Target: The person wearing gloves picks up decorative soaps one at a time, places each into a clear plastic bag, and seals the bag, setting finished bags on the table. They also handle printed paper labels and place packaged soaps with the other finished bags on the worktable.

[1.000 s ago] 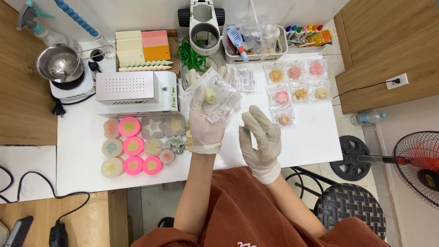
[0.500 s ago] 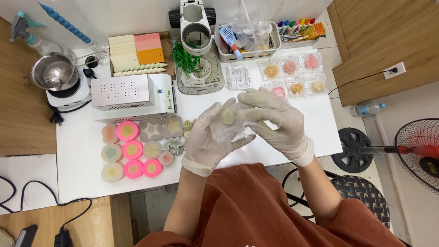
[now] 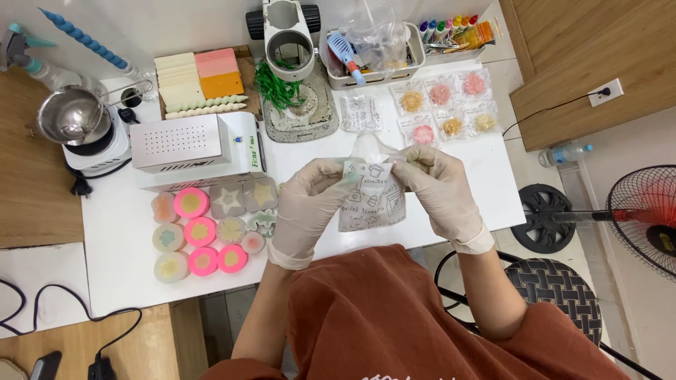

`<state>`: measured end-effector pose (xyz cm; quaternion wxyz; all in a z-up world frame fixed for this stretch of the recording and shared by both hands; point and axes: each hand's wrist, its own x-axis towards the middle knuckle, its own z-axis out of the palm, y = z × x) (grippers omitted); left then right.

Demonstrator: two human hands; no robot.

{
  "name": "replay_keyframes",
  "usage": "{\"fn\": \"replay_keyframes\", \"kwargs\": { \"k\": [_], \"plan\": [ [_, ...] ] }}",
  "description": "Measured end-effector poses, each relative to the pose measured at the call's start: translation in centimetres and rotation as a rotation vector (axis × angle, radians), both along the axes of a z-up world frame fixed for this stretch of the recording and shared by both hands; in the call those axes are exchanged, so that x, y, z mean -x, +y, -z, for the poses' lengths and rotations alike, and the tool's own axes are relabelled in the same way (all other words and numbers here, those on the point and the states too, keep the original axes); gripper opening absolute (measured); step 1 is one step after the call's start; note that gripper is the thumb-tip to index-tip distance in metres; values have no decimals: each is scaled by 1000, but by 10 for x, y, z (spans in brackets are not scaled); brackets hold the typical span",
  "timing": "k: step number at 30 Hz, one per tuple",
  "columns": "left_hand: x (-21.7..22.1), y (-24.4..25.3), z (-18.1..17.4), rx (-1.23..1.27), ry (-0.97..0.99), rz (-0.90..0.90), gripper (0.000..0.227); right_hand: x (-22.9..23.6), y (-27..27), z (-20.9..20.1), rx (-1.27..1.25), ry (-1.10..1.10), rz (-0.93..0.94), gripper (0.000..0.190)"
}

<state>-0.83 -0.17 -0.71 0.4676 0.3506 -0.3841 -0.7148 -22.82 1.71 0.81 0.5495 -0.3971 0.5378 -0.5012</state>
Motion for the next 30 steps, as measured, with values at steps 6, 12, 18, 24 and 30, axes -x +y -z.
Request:
{"fn": "replay_keyframes", "kwargs": {
  "k": [6,12,18,24,30],
  "plan": [
    [2,-4,24,-52,-23,-101,7,0,0,3,15,98,54,18],
    [7,-5,-1,-32,10,-127,31,-9,-5,-14,108,98,34,32],
    [6,-11,8,-62,-90,-47,32,4,-5,2,95,82,15,21],
    [9,-15,11,-100,-211,4,24,19,-4,20,48,49,37,18],
    [8,-16,7,-138,-225,46,33,19,-5,12,-21,-67,16,17]
  ]
}}
